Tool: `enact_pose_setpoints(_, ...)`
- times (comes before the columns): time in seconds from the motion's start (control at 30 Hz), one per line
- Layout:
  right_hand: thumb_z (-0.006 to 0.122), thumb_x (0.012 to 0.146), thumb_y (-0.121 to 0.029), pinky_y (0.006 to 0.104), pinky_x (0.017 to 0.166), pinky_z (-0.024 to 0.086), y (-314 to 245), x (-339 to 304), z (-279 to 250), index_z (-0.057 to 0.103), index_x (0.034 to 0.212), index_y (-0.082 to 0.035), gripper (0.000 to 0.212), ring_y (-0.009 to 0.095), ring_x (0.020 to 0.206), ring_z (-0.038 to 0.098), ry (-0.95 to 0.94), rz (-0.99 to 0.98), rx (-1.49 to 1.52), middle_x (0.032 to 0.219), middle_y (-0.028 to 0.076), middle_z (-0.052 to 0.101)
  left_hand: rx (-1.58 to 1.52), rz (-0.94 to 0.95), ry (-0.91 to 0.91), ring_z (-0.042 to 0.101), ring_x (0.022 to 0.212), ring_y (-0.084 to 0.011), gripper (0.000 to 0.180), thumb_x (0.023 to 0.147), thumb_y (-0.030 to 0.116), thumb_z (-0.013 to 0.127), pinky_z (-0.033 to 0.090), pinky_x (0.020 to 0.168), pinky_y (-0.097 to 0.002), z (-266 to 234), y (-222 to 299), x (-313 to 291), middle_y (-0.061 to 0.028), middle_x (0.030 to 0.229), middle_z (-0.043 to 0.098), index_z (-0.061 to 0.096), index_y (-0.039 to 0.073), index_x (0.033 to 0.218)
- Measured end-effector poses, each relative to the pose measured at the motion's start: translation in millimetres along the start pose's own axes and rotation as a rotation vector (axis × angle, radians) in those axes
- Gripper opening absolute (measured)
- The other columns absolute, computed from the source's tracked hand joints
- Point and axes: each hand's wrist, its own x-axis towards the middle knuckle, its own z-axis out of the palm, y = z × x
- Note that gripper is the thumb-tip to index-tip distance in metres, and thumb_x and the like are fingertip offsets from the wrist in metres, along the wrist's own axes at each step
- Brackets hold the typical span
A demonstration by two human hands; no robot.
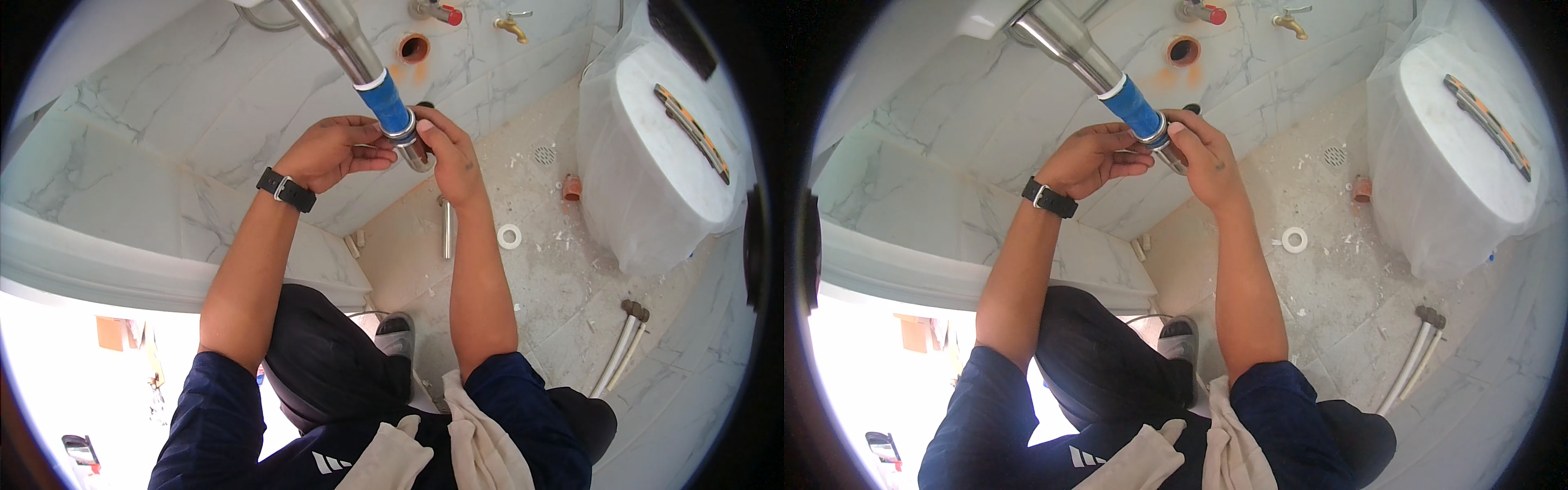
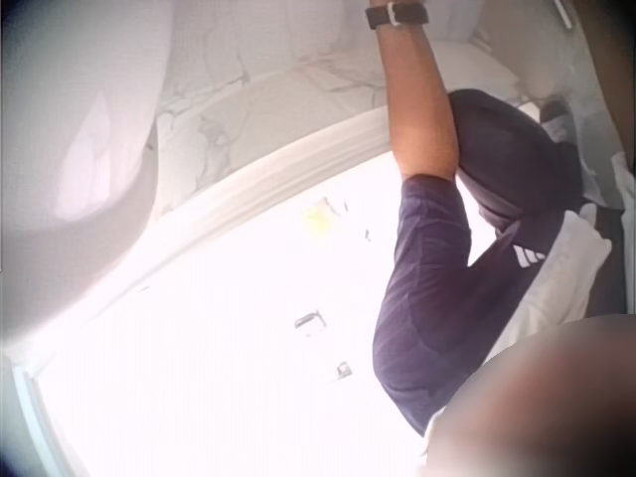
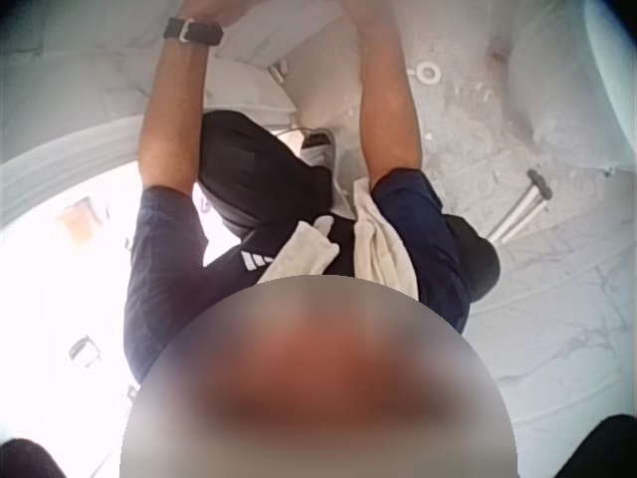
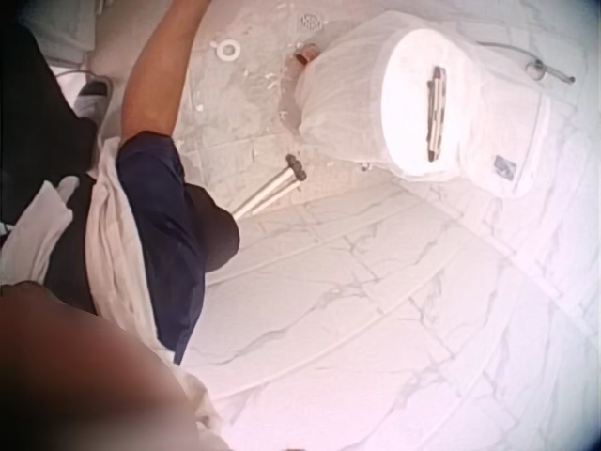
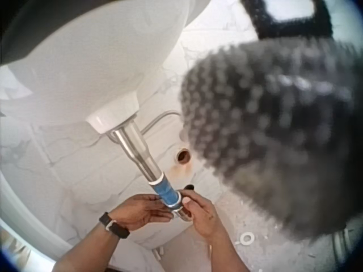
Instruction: The person wraps white thread seal tape around a pipe fitting, then connects a metal P-trap to the sink drain and secures it to the wall drain. The person uses hands to tighten the connections.
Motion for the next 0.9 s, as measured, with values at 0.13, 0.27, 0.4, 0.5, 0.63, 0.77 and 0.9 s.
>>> enact_pose_setpoints(0.13,0.052,0.103,-0.021,0.0238,0.077,0.045,3.0,-4.7,11.9,0.067,0.121,0.002,0.033,0.007,0.085,0.057,0.077,-0.049,0.009,0.1,0.001,0.068,-0.05,-0.056,-0.046,0.073,0.098,-0.0262,0.028,0.108,0.016,0.049,0.062,0.089,-0.0358,-1.1,1.9,-2.4,-0.0115,0.11,0.069,0.058,-0.004,0.125)
enact_pose_setpoints(0.27,0.051,0.103,-0.021,0.0259,0.078,0.047,7.5,-2.9,16.2,0.068,0.117,0.003,0.033,0.009,0.086,0.058,0.105,-0.074,0.046,0.098,0.004,0.07,-0.084,-0.043,-0.071,0.074,0.097,-0.0262,0.027,0.107,0.014,0.047,0.062,0.087,-0.0351,0.7,1.3,-4.6,-0.0103,0.105,0.07,0.057,-0.003,0.126)
enact_pose_setpoints(0.4,0.05,0.101,-0.02,0.027,0.076,0.048,11.1,3.2,16.5,0.069,0.112,0.004,0.033,0.01,0.084,0.059,0.12,-0.088,0.036,0.095,0.004,0.07,-0.112,-0.037,-0.066,0.074,0.098,-0.0247,0.026,0.107,0.013,0.048,0.062,0.088,-0.0341,2.0,-2.6,5.3,-0.0107,0.104,0.071,0.056,-0.002,0.126)
enact_pose_setpoints(0.5,0.048,0.1,-0.02,0.0271,0.071,0.047,11.9,5.4,16.6,0.069,0.11,0.004,0.033,0.01,0.08,0.058,0.112,-0.163,-0.015,0.093,0.004,0.069,-0.144,-0.021,-0.071,0.074,0.098,-0.0237,0.025,0.107,0.015,0.048,0.062,0.087,-0.0331,1.9,-5.5,6.0,-0.0105,0.102,0.071,0.057,-0.002,0.123)
enact_pose_setpoints(0.63,0.049,0.098,-0.02,0.0258,0.066,0.042,7.3,7.3,8.9,0.069,0.106,0.002,0.031,0.009,0.074,0.053,0.065,-0.001,0.033,0.088,0.003,0.067,-0.137,-0.025,-0.006,0.074,0.094,-0.0234,0.025,0.107,0.017,0.048,0.063,0.084,-0.0323,5.7,-4.7,3.0,-0.0093,0.096,0.07,0.06,-0.002,0.119)
enact_pose_setpoints(0.77,0.052,0.096,-0.02,0.0258,0.063,0.04,1.1,19.9,1.3,0.07,0.103,0.001,0.029,0.01,0.071,0.051,0.024,0.099,0.068,0.087,0.003,0.066,-0.081,-0.036,0.07,0.074,0.091,-0.024,0.028,0.108,0.02,0.047,0.063,0.083,-0.0326,11.9,-3.7,3.2,-0.0095,0.093,0.07,0.061,-0.002,0.116)
enact_pose_setpoints(0.9,0.052,0.095,-0.02,0.0271,0.063,0.042,-4.2,27.6,2.8,0.07,0.104,0.002,0.03,0.012,0.072,0.055,0.012,0.207,0.045,0.088,0.006,0.067,-0.066,-0.054,0.099,0.074,0.089,-0.0232,0.028,0.109,0.021,0.045,0.064,0.081,-0.0293,13.5,-5.3,6.6,-0.0092,0.091,0.069,0.061,-0.002,0.115)
